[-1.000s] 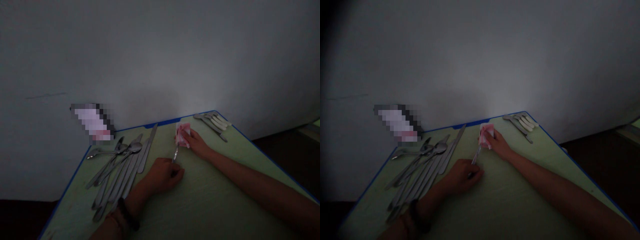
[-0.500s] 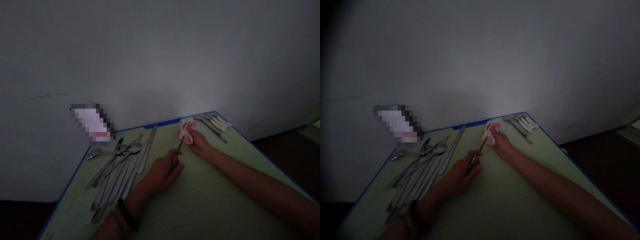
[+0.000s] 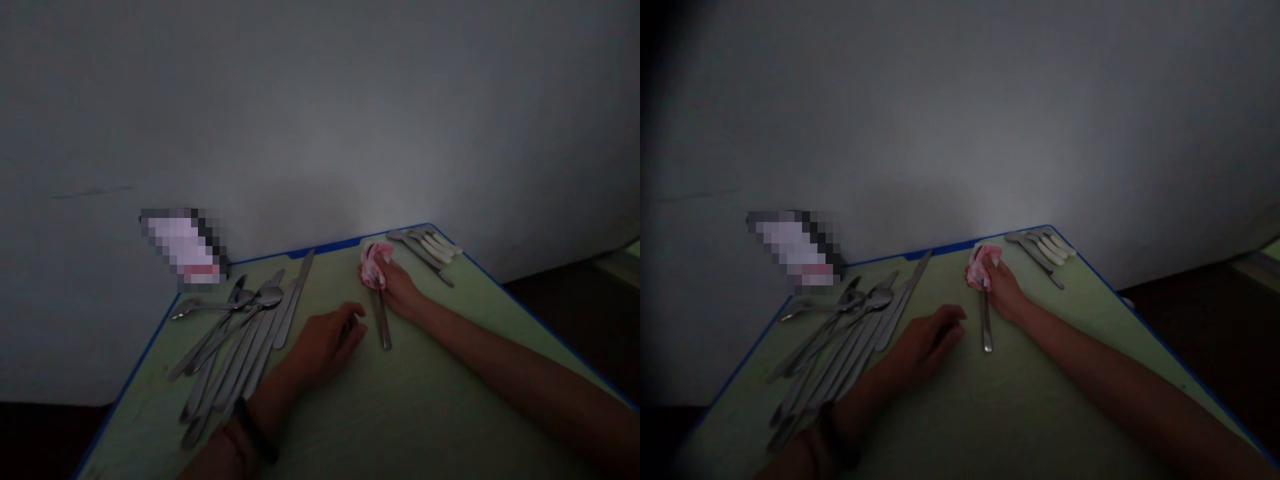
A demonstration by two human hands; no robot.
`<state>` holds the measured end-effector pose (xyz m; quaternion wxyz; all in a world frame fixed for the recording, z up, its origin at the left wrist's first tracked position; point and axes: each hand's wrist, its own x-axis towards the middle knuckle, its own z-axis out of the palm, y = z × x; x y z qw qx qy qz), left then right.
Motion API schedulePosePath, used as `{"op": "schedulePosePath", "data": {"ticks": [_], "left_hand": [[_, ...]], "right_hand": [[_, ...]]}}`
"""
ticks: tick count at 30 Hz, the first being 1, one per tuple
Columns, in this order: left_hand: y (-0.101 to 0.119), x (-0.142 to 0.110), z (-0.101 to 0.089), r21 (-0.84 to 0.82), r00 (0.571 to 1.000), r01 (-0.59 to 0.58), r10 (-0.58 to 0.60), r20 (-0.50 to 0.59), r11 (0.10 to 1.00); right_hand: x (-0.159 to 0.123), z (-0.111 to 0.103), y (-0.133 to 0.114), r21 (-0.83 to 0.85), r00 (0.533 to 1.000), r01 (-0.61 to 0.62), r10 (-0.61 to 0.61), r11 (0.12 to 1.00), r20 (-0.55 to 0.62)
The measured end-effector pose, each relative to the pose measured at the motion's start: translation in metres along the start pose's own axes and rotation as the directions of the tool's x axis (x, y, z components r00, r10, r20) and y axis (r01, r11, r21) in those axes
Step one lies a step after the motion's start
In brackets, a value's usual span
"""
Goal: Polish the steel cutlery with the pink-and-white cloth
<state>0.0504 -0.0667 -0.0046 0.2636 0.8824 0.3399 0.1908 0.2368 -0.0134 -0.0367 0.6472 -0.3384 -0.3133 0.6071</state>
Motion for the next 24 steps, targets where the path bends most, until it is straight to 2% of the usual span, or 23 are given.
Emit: {"op": "schedulePosePath", "data": {"ticks": [5,8,12,16,21,24], "left_hand": [[0.007,0.000,-0.002,0.144,0.979,-0.184,0.168,0.119,0.972],[0.010,0.000,-0.002,0.202,0.963,-0.245,0.214,0.163,0.948],[0.011,0.001,0.001,0.234,0.968,-0.232,0.200,0.154,0.944],[0.006,0.002,0.006,0.222,0.982,-0.176,0.155,0.107,0.959],[0.003,0.001,0.008,0.174,0.990,-0.131,0.121,0.067,0.976],[0.005,0.001,0.007,0.161,0.989,-0.139,0.130,0.065,0.977]], "right_hand": [[-0.003,0.002,0.001,-0.043,0.999,-0.021,0.023,0.999,0.046],[-0.005,0.002,-0.001,-0.063,0.996,-0.009,0.015,0.998,0.088],[-0.007,0.004,-0.004,-0.070,0.996,-0.034,0.040,0.997,0.082],[-0.003,0.005,-0.004,0.010,0.998,-0.054,0.054,0.998,0.036],[0.004,0.003,-0.001,0.144,0.992,-0.030,0.047,0.989,-0.115],[0.003,0.003,-0.001,0.117,0.994,-0.046,0.058,0.992,-0.097]]}}
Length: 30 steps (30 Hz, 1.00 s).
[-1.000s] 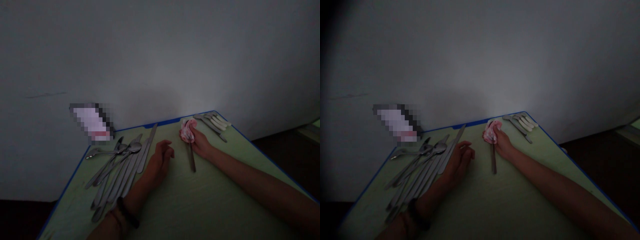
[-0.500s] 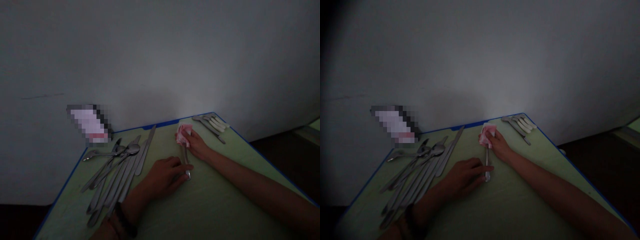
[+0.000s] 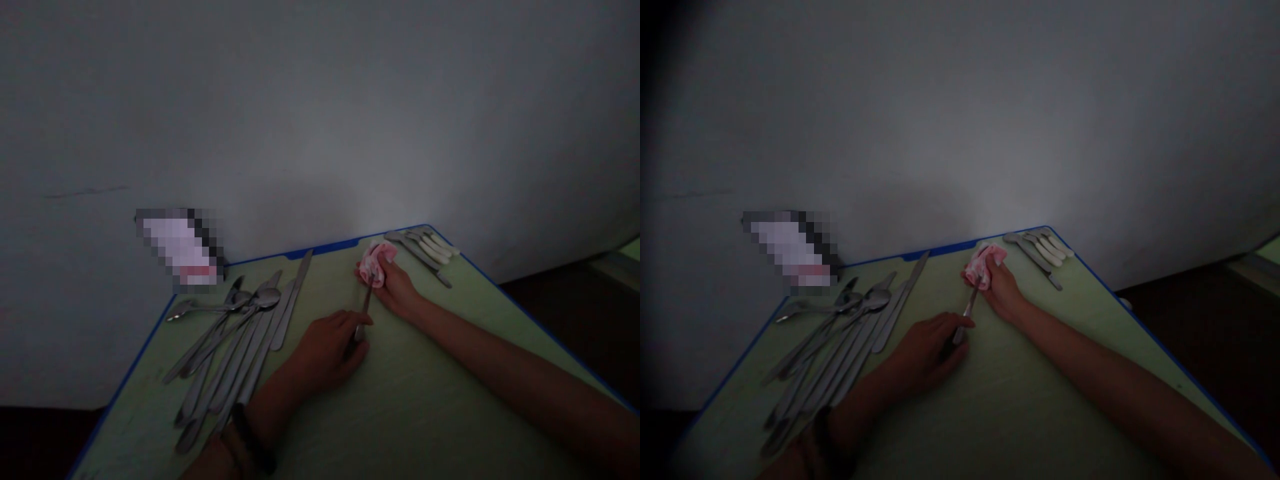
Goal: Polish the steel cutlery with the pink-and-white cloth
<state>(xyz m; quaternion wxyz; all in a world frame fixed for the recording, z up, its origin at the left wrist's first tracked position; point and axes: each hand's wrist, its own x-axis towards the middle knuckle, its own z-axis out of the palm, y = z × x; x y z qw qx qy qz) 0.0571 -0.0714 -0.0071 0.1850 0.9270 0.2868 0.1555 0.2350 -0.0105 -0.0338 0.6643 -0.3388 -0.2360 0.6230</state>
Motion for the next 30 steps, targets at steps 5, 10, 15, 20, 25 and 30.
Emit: {"op": "schedulePosePath", "data": {"ticks": [5,10,15,20,25,30], "left_hand": [[-0.0003,0.0007,-0.0012,-0.017,1.000,-0.023,0.023,-0.010,1.000],[-0.0016,0.0002,0.0009,-0.028,1.000,-0.007,0.006,-0.026,1.000],[-0.0013,-0.0011,-0.0007,-0.064,0.995,0.026,-0.032,-0.100,0.998],[-0.0038,-0.0016,-0.0018,-0.118,0.970,0.071,-0.096,-0.224,0.991],[-0.0038,-0.0013,-0.0022,-0.104,0.977,0.010,-0.032,-0.210,0.994],[0.0008,-0.0002,-0.0068,-0.099,0.989,-0.029,0.014,-0.146,0.995]], "right_hand": [[-0.0036,0.0029,-0.0014,0.005,1.000,-0.003,0.003,1.000,0.031],[-0.0027,0.0021,-0.0016,-0.004,0.994,-0.007,0.007,1.000,0.112],[-0.0035,0.0011,-0.0014,-0.071,0.987,-0.015,0.026,0.997,0.158],[-0.0085,0.0047,-0.0033,-0.114,0.986,-0.014,0.032,0.993,0.165],[-0.0105,0.0058,-0.0039,-0.158,0.989,-0.013,0.036,0.987,0.144],[-0.0078,0.0031,-0.0019,-0.170,0.992,-0.020,0.041,0.985,0.119]]}}
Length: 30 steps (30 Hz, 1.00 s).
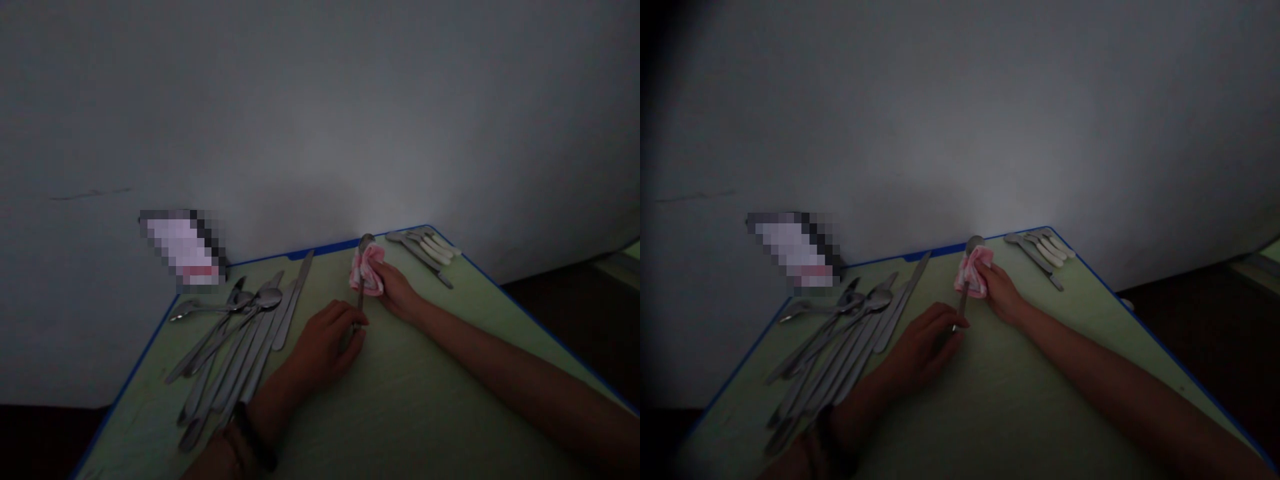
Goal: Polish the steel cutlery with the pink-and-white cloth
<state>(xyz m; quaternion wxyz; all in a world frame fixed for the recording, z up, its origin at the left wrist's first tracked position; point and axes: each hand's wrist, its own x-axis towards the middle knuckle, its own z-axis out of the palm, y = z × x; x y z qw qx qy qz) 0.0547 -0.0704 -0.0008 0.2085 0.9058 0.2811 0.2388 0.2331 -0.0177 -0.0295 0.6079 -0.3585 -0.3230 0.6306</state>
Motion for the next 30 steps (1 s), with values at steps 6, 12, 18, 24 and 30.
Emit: {"op": "schedulePosePath", "data": {"ticks": [6,12,18,24,30], "left_hand": [[0.0034,0.0012,-0.0030,-0.007,0.997,-0.019,0.019,0.075,1.000],[-0.0005,0.0000,-0.0010,-0.005,0.995,-0.037,0.037,0.095,0.999],[-0.0012,-0.0001,-0.0003,0.014,0.984,-0.073,0.070,0.166,0.997],[0.0002,0.0007,0.0018,0.052,0.979,-0.084,0.072,0.190,0.995],[-0.0041,-0.0006,0.0064,0.072,0.984,-0.047,0.034,0.173,0.996]], "right_hand": [[-0.0023,0.0015,-0.0017,-0.023,1.000,-0.004,0.004,1.000,0.010],[0.0003,0.0039,-0.0015,0.091,0.999,0.017,-0.014,0.996,-0.031],[0.0068,0.0008,-0.0029,0.356,0.996,0.071,-0.048,0.932,-0.074],[0.0053,0.0002,-0.0043,0.399,0.997,0.060,-0.072,0.915,0.013],[0.0055,-0.0002,-0.0032,0.285,1.000,-0.020,0.016,0.958,0.016]]}}
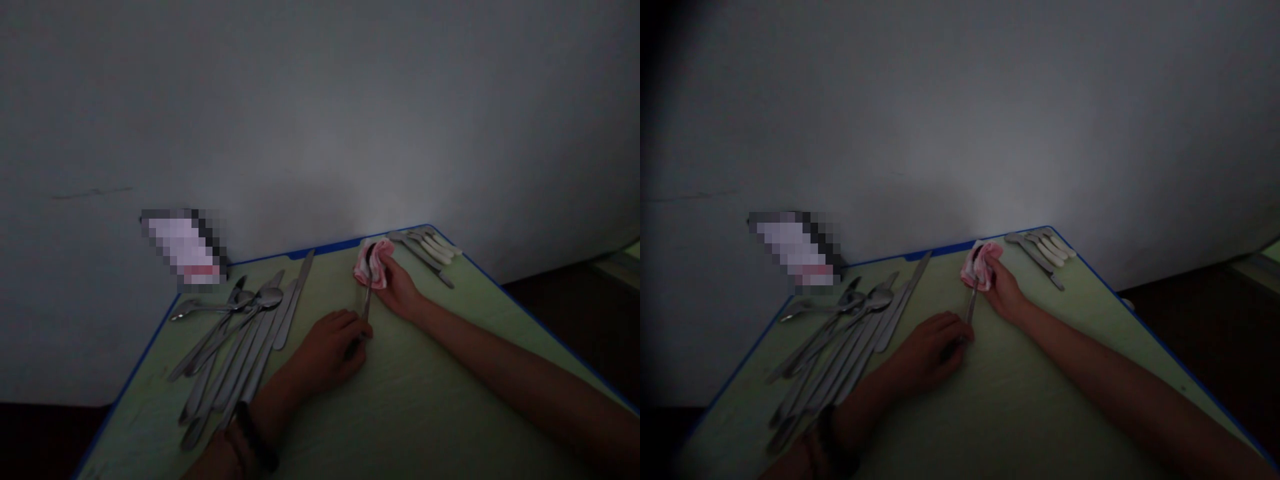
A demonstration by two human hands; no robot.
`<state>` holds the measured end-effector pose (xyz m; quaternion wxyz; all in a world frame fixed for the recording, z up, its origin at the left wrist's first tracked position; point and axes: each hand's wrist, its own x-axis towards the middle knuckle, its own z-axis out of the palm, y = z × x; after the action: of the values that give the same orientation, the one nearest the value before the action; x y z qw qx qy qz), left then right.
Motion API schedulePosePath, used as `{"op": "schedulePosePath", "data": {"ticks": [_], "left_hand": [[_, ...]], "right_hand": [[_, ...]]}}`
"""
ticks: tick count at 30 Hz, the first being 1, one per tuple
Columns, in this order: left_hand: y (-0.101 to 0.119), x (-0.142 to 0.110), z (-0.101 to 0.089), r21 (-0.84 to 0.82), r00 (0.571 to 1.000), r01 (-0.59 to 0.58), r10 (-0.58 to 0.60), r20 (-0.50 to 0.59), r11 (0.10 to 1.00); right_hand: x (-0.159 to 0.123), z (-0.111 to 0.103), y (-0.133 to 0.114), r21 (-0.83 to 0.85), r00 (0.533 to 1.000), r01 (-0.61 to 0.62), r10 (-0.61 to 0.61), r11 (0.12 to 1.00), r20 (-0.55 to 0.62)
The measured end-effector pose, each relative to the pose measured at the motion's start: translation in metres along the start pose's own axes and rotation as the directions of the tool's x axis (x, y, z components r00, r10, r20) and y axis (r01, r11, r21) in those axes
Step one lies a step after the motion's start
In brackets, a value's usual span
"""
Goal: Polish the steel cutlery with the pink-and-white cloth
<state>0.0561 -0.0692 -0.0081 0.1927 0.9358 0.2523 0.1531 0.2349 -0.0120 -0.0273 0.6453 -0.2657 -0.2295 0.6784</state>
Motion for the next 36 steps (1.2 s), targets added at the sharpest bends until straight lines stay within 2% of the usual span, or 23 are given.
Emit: {"op": "schedulePosePath", "data": {"ticks": [8,14,23,29,36], "left_hand": [[0.002,-0.002,-0.004,-0.018,0.999,0.003,-0.004,-0.052,1.000],[-0.002,-0.001,0.000,-0.011,0.999,0.031,-0.031,-0.015,0.999],[-0.002,0.000,0.001,0.012,1.000,0.027,-0.027,0.012,1.000],[-0.003,-0.003,-0.001,-0.002,0.999,-0.021,0.021,-0.031,1.000],[-0.001,-0.001,0.003,0.036,0.999,0.035,-0.035,0.001,0.999]], "right_hand": [[-0.004,0.005,-0.001,-0.031,0.999,-0.023,0.022,0.999,-0.047],[-0.003,0.002,0.000,-0.037,0.999,-0.001,0.000,0.999,-0.032],[-0.002,-0.001,0.002,-0.142,0.995,0.049,-0.036,0.989,0.096],[-0.001,-0.004,0.003,-0.128,0.999,0.008,-0.003,0.992,0.040],[0.000,-0.004,0.004,-0.116,0.999,0.010,-0.006,0.993,0.037]]}}
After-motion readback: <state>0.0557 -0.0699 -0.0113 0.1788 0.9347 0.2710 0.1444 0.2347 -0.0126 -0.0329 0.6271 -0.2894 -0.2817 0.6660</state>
